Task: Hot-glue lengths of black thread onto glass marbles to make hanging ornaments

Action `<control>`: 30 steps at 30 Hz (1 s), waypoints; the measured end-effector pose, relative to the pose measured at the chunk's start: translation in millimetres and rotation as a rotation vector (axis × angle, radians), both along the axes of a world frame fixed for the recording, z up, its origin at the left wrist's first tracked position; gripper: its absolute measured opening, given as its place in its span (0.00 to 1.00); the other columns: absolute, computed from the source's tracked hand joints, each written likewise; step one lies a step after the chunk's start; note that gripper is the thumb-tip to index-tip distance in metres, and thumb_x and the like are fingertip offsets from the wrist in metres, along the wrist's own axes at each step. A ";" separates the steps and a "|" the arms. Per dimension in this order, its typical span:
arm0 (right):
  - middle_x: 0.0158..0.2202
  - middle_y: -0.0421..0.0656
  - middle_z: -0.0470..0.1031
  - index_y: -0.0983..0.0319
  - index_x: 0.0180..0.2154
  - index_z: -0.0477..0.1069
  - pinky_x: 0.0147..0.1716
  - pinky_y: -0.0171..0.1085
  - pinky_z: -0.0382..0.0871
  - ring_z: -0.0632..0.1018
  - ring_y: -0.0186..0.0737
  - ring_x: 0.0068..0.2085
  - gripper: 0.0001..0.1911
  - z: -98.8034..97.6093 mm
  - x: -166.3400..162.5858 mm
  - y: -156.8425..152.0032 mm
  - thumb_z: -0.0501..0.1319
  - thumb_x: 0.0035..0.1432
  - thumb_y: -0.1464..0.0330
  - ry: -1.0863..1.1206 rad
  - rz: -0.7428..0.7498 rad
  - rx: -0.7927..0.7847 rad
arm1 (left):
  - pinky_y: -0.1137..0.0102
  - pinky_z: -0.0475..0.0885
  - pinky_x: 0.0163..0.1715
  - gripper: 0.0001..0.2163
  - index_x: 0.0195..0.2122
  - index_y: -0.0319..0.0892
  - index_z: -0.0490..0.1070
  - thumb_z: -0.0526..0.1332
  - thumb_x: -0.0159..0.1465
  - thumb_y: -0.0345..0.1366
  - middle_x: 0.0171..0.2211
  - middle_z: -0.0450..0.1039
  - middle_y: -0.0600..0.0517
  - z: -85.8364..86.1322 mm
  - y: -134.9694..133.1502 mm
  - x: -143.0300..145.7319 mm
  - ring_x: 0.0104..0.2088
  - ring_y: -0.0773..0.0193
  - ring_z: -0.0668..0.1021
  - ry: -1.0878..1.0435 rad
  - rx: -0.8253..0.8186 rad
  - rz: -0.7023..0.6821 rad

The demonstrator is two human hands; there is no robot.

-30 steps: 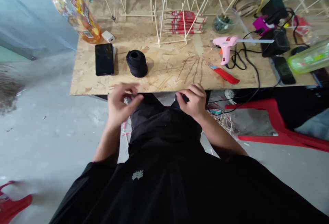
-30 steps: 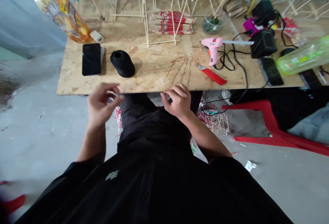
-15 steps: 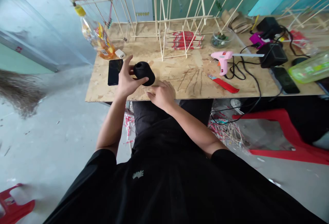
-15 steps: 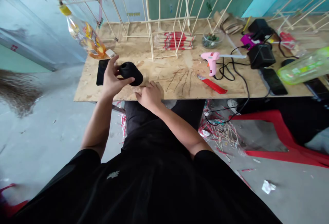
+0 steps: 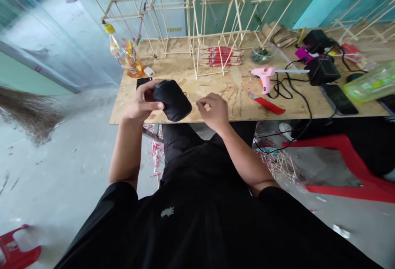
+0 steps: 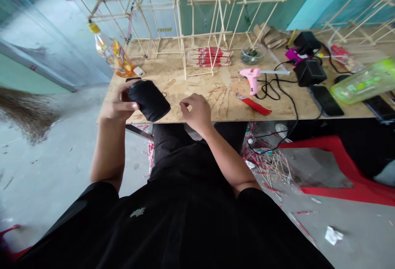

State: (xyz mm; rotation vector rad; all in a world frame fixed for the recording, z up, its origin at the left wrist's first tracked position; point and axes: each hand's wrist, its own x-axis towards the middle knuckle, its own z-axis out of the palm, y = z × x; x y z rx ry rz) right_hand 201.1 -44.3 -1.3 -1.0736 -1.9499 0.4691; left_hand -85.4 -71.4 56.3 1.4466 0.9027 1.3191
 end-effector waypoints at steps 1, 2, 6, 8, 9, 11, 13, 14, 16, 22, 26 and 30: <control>0.37 0.46 0.84 0.58 0.35 0.82 0.46 0.46 0.76 0.82 0.48 0.42 0.09 3.9 9.0 2.6 0.65 0.69 0.69 0.043 -0.029 0.039 | 0.56 0.85 0.53 0.41 0.55 0.44 0.86 0.91 0.38 0.47 0.48 0.87 0.45 -0.6 -1.2 -2.4 0.50 0.46 0.88 0.031 -0.006 -0.004; 0.37 0.45 0.84 0.57 0.34 0.81 0.46 0.47 0.76 0.82 0.48 0.42 0.09 7.7 18.0 4.9 0.65 0.69 0.69 0.074 -0.058 0.079 | 0.57 0.85 0.52 0.42 0.56 0.45 0.86 0.91 0.37 0.45 0.50 0.87 0.45 -2.7 -1.6 -4.3 0.50 0.46 0.88 0.066 -0.010 0.012; 0.34 0.43 0.82 0.57 0.32 0.79 0.42 0.46 0.74 0.80 0.46 0.38 0.08 20.8 51.9 7.3 0.66 0.66 0.67 0.130 -0.156 0.191 | 0.60 0.85 0.47 0.42 0.58 0.46 0.85 0.90 0.38 0.39 0.50 0.87 0.46 -22.0 4.6 -6.8 0.48 0.50 0.87 0.246 -0.048 0.160; 0.33 0.42 0.82 0.56 0.32 0.79 0.40 0.45 0.73 0.79 0.44 0.36 0.08 25.8 65.6 2.8 0.66 0.66 0.65 0.138 -0.174 0.211 | 0.59 0.85 0.48 0.41 0.59 0.45 0.84 0.88 0.40 0.38 0.51 0.86 0.45 -35.1 11.3 -6.4 0.50 0.49 0.87 0.311 -0.051 0.243; 0.33 0.42 0.82 0.56 0.32 0.79 0.39 0.45 0.72 0.78 0.43 0.36 0.09 28.0 71.5 -0.9 0.66 0.66 0.64 0.139 -0.170 0.210 | 0.58 0.86 0.49 0.41 0.59 0.44 0.84 0.88 0.41 0.38 0.52 0.86 0.44 -41.7 15.2 -6.3 0.50 0.49 0.87 0.334 -0.047 0.283; 0.32 0.41 0.81 0.56 0.32 0.79 0.39 0.44 0.71 0.77 0.42 0.35 0.09 31.5 81.1 -10.5 0.66 0.67 0.64 0.138 -0.138 0.194 | 0.55 0.86 0.51 0.40 0.59 0.44 0.82 0.86 0.42 0.37 0.54 0.85 0.43 -53.5 23.2 -6.6 0.52 0.48 0.86 0.368 -0.040 0.351; 0.31 0.41 0.80 0.56 0.32 0.79 0.38 0.44 0.71 0.77 0.42 0.35 0.09 34.1 88.3 -21.4 0.67 0.67 0.64 0.146 -0.091 0.171 | 0.54 0.87 0.51 0.40 0.59 0.44 0.82 0.86 0.41 0.35 0.54 0.85 0.43 -62.5 30.7 -8.1 0.52 0.47 0.86 0.388 -0.041 0.410; 0.32 0.41 0.80 0.56 0.32 0.80 0.38 0.44 0.71 0.78 0.42 0.35 0.09 35.1 91.3 -26.7 0.68 0.67 0.64 0.152 -0.069 0.157 | 0.54 0.87 0.51 0.40 0.59 0.44 0.82 0.86 0.40 0.34 0.54 0.85 0.44 -65.8 33.9 -9.1 0.52 0.47 0.86 0.396 -0.043 0.435; 0.32 0.41 0.81 0.56 0.33 0.80 0.38 0.45 0.72 0.79 0.43 0.36 0.08 37.0 96.5 -36.1 0.68 0.67 0.64 0.167 -0.038 0.129 | 0.52 0.87 0.52 0.41 0.58 0.45 0.82 0.85 0.39 0.34 0.54 0.84 0.44 -69.8 38.6 -11.2 0.52 0.47 0.86 0.408 -0.040 0.472; 0.33 0.41 0.82 0.56 0.34 0.82 0.37 0.44 0.73 0.80 0.43 0.36 0.06 47.0 112.8 -53.5 0.71 0.66 0.65 0.265 0.037 0.062 | 0.50 0.84 0.57 0.38 0.56 0.45 0.83 0.85 0.40 0.35 0.51 0.85 0.47 -70.5 40.4 -13.3 0.50 0.49 0.86 0.428 -0.027 0.478; 0.32 0.40 0.81 0.55 0.34 0.83 0.34 0.42 0.73 0.79 0.40 0.34 0.06 56.9 122.8 -62.3 0.73 0.66 0.64 0.341 0.089 0.040 | 0.56 0.85 0.48 0.38 0.56 0.44 0.83 0.86 0.40 0.36 0.49 0.85 0.46 -68.1 37.5 -12.2 0.46 0.52 0.86 0.415 -0.066 0.510; 0.32 0.40 0.81 0.54 0.35 0.84 0.32 0.41 0.74 0.78 0.40 0.33 0.05 61.5 128.3 -70.2 0.75 0.65 0.65 0.415 0.062 0.055 | 0.58 0.85 0.44 0.40 0.56 0.44 0.83 0.87 0.38 0.37 0.50 0.85 0.46 -67.5 37.0 -8.5 0.44 0.53 0.85 0.458 -0.047 0.536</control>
